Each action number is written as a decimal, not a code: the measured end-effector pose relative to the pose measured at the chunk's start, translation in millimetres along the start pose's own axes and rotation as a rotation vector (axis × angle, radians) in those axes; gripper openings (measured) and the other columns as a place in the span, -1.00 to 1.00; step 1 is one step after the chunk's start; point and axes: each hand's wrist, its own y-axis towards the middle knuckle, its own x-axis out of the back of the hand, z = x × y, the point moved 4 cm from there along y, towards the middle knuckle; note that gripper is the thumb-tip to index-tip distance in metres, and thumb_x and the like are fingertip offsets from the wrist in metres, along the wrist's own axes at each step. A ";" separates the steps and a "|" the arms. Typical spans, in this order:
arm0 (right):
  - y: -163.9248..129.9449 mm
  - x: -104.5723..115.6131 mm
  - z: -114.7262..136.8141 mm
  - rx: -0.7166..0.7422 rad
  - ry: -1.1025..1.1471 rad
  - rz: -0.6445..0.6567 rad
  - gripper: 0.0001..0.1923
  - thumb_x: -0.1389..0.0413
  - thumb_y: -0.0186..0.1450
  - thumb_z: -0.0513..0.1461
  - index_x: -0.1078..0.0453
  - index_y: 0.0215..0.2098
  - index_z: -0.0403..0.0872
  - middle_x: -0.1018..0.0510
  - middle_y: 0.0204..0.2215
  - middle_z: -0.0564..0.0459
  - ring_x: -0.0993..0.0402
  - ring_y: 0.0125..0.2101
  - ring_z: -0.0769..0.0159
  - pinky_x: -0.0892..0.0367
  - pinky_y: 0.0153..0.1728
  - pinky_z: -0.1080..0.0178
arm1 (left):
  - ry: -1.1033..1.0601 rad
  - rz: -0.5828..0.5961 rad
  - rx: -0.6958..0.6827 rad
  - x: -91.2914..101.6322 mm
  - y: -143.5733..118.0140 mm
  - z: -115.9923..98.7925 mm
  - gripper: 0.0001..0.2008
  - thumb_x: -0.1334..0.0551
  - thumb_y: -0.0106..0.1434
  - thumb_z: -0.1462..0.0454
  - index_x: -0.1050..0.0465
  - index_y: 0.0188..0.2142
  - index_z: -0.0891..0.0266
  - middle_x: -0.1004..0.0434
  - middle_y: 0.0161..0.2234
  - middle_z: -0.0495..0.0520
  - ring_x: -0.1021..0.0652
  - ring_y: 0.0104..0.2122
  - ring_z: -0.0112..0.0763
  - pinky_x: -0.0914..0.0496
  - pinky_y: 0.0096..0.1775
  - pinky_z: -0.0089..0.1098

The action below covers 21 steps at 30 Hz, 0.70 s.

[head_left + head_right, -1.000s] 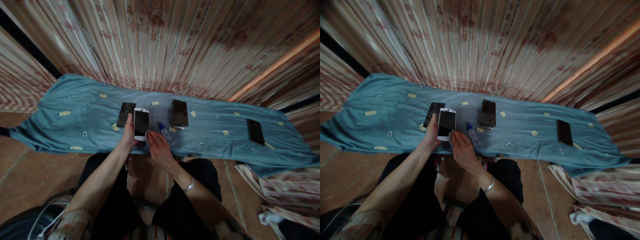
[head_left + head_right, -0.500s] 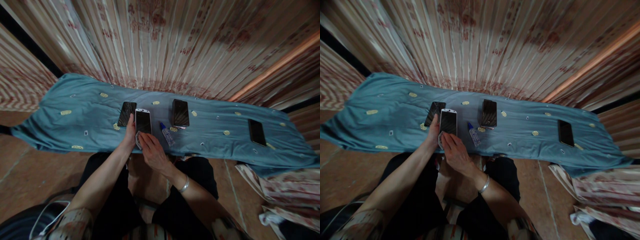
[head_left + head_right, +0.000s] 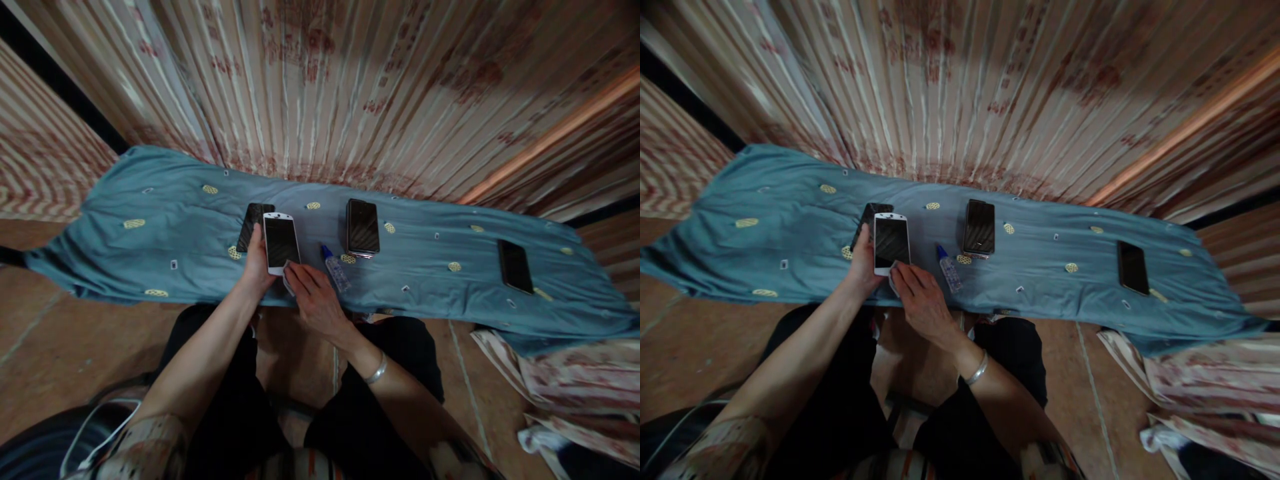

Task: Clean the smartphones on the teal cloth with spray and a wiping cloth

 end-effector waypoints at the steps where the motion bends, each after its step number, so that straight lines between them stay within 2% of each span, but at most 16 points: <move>1: -1.1 0.9 -1.3 0.000 -0.006 -0.005 -0.51 0.10 0.43 -0.38 -0.29 0.29 -0.24 -0.45 0.23 -0.19 -0.33 0.20 0.12 -0.32 0.23 0.07 | 0.002 0.015 -0.006 1.4 1.6 0.4 -0.44 0.03 0.44 -0.06 -0.57 -0.16 0.31 -0.66 -0.40 0.13 -0.67 -0.32 -0.22 -0.56 -0.22 -0.31; 4: -3.7 1.9 -4.2 -0.014 -0.014 -0.005 -0.51 0.10 0.42 -0.39 -0.31 0.29 -0.24 -0.46 0.22 -0.19 -0.33 0.20 0.12 -0.32 0.24 0.06 | 0.019 0.043 0.006 3.1 3.7 1.0 -0.43 0.01 0.42 -0.10 -0.56 -0.21 0.30 -0.66 -0.41 0.15 -0.67 -0.33 -0.21 -0.56 -0.24 -0.30; 10: -1.5 0.4 -1.2 -0.024 0.006 0.005 -0.49 0.08 0.39 -0.41 -0.30 0.29 -0.25 -0.45 0.23 -0.18 -0.32 0.21 0.13 -0.31 0.26 0.07 | 0.018 0.006 0.018 -0.8 0.8 0.1 -0.44 0.08 0.46 -0.05 -0.54 -0.27 0.27 -0.65 -0.40 0.13 -0.68 -0.25 -0.21 -0.57 -0.18 -0.31; 17: 4.4 -5.2 10.2 -0.003 0.067 0.057 -0.46 0.08 0.40 -0.40 -0.26 0.33 -0.21 -0.43 0.25 -0.19 -0.28 0.24 0.13 -0.29 0.27 0.04 | 0.052 0.005 0.113 -7.5 -6.3 8.0 -0.40 0.09 0.44 -0.07 -0.57 -0.18 0.29 -0.68 -0.33 0.20 -0.67 -0.18 -0.08 -0.57 -0.13 -0.17; 21: 4.7 -3.7 6.5 -0.025 0.077 0.059 -0.46 0.08 0.41 -0.40 -0.25 0.34 -0.15 -0.43 0.26 -0.17 -0.30 0.24 0.13 -0.31 0.25 0.03 | 0.038 0.011 0.064 -5.5 -3.8 3.1 -0.43 0.05 0.42 -0.08 -0.57 -0.12 0.28 -0.68 -0.32 0.18 -0.68 -0.20 -0.10 -0.57 -0.14 -0.19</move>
